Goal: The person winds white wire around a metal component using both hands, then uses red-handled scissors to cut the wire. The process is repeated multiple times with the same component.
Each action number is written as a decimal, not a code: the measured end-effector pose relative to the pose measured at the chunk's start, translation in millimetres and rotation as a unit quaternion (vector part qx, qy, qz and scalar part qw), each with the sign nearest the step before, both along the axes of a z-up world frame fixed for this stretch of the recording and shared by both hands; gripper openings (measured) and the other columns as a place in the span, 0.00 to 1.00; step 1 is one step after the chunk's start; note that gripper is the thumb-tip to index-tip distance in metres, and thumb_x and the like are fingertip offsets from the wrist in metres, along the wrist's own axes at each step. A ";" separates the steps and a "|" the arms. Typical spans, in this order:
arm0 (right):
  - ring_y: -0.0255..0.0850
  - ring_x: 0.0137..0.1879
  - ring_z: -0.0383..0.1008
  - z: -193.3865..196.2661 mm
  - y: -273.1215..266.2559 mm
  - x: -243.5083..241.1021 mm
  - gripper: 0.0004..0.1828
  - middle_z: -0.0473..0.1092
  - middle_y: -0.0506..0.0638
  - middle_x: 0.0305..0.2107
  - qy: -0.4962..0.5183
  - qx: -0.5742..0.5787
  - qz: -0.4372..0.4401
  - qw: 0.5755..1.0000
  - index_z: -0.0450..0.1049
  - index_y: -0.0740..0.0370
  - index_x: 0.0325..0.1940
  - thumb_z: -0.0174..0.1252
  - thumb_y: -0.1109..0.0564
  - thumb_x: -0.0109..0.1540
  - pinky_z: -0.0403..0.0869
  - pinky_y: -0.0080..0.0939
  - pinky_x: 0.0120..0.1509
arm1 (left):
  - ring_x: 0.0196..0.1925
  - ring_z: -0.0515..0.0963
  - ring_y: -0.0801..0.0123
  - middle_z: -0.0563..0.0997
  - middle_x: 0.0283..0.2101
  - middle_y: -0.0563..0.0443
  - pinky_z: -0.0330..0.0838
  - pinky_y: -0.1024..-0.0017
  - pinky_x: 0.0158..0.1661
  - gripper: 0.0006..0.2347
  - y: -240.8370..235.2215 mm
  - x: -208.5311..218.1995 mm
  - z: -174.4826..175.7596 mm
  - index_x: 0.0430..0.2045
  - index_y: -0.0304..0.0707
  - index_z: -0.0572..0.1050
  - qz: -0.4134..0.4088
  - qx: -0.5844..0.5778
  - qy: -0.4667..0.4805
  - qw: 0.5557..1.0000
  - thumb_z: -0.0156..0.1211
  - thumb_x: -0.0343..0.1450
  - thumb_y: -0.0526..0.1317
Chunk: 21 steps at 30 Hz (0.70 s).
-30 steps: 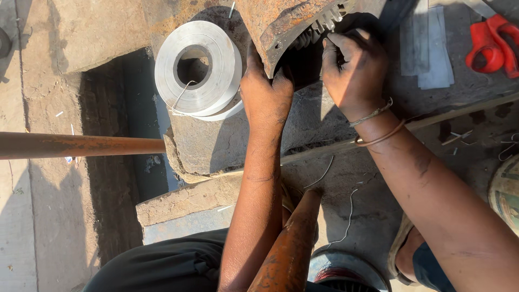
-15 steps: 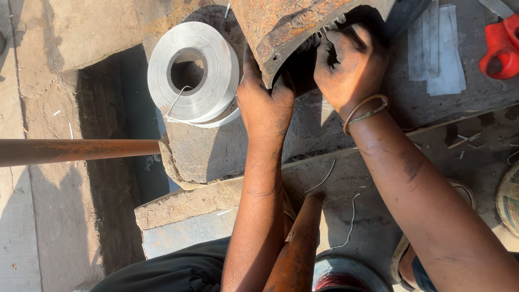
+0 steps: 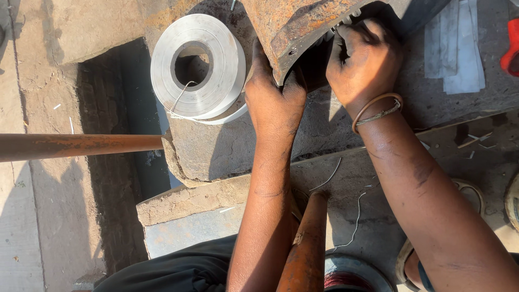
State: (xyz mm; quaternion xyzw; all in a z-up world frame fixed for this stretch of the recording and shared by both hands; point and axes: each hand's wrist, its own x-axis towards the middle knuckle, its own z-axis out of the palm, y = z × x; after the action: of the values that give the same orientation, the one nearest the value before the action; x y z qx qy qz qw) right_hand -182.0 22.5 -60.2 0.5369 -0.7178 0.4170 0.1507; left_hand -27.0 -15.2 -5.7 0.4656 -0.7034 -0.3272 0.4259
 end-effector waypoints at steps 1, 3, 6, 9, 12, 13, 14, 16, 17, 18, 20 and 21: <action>0.54 0.45 0.80 -0.5 -0.7 -0.2 0.06 0.77 0.60 0.40 0.004 -0.005 -0.004 1.000 0.82 0.66 0.44 0.64 0.64 0.63 0.79 0.50 0.54 | 0.59 0.84 0.49 0.83 0.53 0.31 0.78 0.63 0.57 0.29 -0.3 0.1 -0.5 0.68 0.27 0.62 0.001 -0.013 -0.003 1.000 0.60 0.69 0.36; 0.54 0.46 0.80 -1.3 -1.7 0.8 0.06 0.77 0.60 0.41 0.011 -0.016 -0.013 1.000 0.82 0.65 0.44 0.64 0.63 0.64 0.79 0.50 0.55 | 0.59 0.84 0.49 0.83 0.54 0.31 0.78 0.63 0.57 0.30 -0.5 0.2 -1.4 0.68 0.27 0.61 0.004 -0.024 -0.008 1.000 0.61 0.69 0.36; 0.54 0.46 0.81 -1.1 -0.8 1.1 0.07 0.77 0.62 0.43 -0.015 -0.016 -0.011 1.000 0.82 0.67 0.46 0.63 0.64 0.65 0.80 0.49 0.54 | 0.58 0.85 0.50 0.83 0.53 0.32 0.79 0.64 0.56 0.31 -1.5 -0.8 -1.3 0.69 0.28 0.61 0.005 -0.022 -0.011 1.000 0.60 0.68 0.36; 0.54 0.46 0.81 -2.0 1.7 1.7 0.09 0.76 0.63 0.44 -0.021 -0.021 -0.003 1.000 0.81 0.69 0.48 0.62 0.65 0.64 0.80 0.48 0.54 | 0.56 0.85 0.51 0.84 0.52 0.33 0.80 0.64 0.54 0.31 -1.5 0.8 -1.2 0.69 0.29 0.60 0.003 -0.013 -0.012 1.000 0.60 0.68 0.36; 0.54 0.48 0.81 -5.4 3.8 2.2 0.09 0.77 0.62 0.44 -0.023 -0.016 0.007 1.000 0.81 0.69 0.48 0.60 0.66 0.64 0.80 0.48 0.55 | 0.54 0.86 0.50 0.84 0.50 0.34 0.80 0.64 0.52 0.33 0.0 2.7 -2.0 0.70 0.30 0.59 0.005 0.013 -0.025 1.000 0.60 0.66 0.36; 0.54 0.48 0.81 -5.5 2.7 0.4 0.09 0.77 0.62 0.44 -0.018 -0.015 0.004 1.000 0.81 0.68 0.48 0.60 0.66 0.64 0.80 0.48 0.55 | 0.53 0.86 0.51 0.85 0.49 0.34 0.80 0.64 0.51 0.34 -1.3 1.4 -1.3 0.70 0.30 0.58 0.009 0.023 -0.034 0.999 0.60 0.66 0.37; 0.54 0.47 0.81 -5.6 1.2 -0.4 0.09 0.76 0.63 0.44 -0.008 -0.013 -0.004 1.000 0.81 0.68 0.47 0.61 0.65 0.64 0.80 0.48 0.55 | 0.51 0.87 0.51 0.85 0.47 0.35 0.81 0.64 0.50 0.34 -2.5 0.3 -0.6 0.70 0.31 0.58 0.013 0.033 -0.043 0.998 0.60 0.66 0.37; 0.54 0.46 0.81 -5.9 1.4 -2.5 0.07 0.76 0.63 0.45 -0.001 -0.001 -0.011 1.000 0.81 0.68 0.45 0.62 0.65 0.64 0.80 0.49 0.54 | 0.54 0.86 0.50 0.84 0.50 0.34 0.81 0.64 0.52 0.33 -1.3 -0.8 -1.4 0.71 0.30 0.58 0.004 0.010 -0.015 1.000 0.60 0.67 0.37; 0.54 0.46 0.81 -5.9 -0.1 -1.8 0.05 0.76 0.63 0.45 -0.007 0.006 -0.010 1.000 0.80 0.69 0.43 0.62 0.64 0.64 0.80 0.49 0.53 | 0.56 0.86 0.50 0.84 0.51 0.34 0.81 0.64 0.53 0.33 -1.4 -0.2 -1.7 0.71 0.30 0.58 -0.001 -0.003 -0.001 1.000 0.60 0.68 0.37; 0.55 0.46 0.80 -5.2 -1.3 -2.2 0.05 0.75 0.63 0.46 -0.013 0.012 -0.010 1.000 0.79 0.69 0.42 0.63 0.64 0.64 0.80 0.50 0.52 | 0.55 0.86 0.50 0.84 0.51 0.33 0.80 0.63 0.53 0.33 -1.8 0.0 -2.0 0.71 0.30 0.58 0.003 -0.007 -0.013 1.000 0.60 0.67 0.37; 0.55 0.47 0.80 -4.3 -3.2 -0.4 0.07 0.75 0.62 0.45 -0.005 -0.008 -0.004 1.000 0.81 0.68 0.45 0.63 0.65 0.63 0.80 0.50 0.54 | 0.54 0.85 0.48 0.83 0.52 0.32 0.80 0.63 0.52 0.34 -1.4 1.5 -3.3 0.70 0.29 0.57 0.009 -0.012 -0.037 0.999 0.61 0.66 0.36; 0.55 0.47 0.80 -3.5 -2.8 -1.4 0.09 0.75 0.62 0.44 0.000 -0.016 -0.004 1.000 0.81 0.68 0.46 0.62 0.65 0.62 0.80 0.51 0.55 | 0.55 0.85 0.48 0.83 0.52 0.32 0.80 0.63 0.53 0.33 -0.6 0.8 -4.3 0.70 0.29 0.58 0.007 -0.016 -0.029 0.999 0.61 0.67 0.36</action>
State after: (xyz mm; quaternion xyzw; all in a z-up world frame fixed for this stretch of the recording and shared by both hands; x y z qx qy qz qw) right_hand -183.4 19.8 -63.7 0.5320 -0.7128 0.4278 0.1611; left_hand -26.2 -15.8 -10.0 0.4727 -0.7175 -0.2993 0.4150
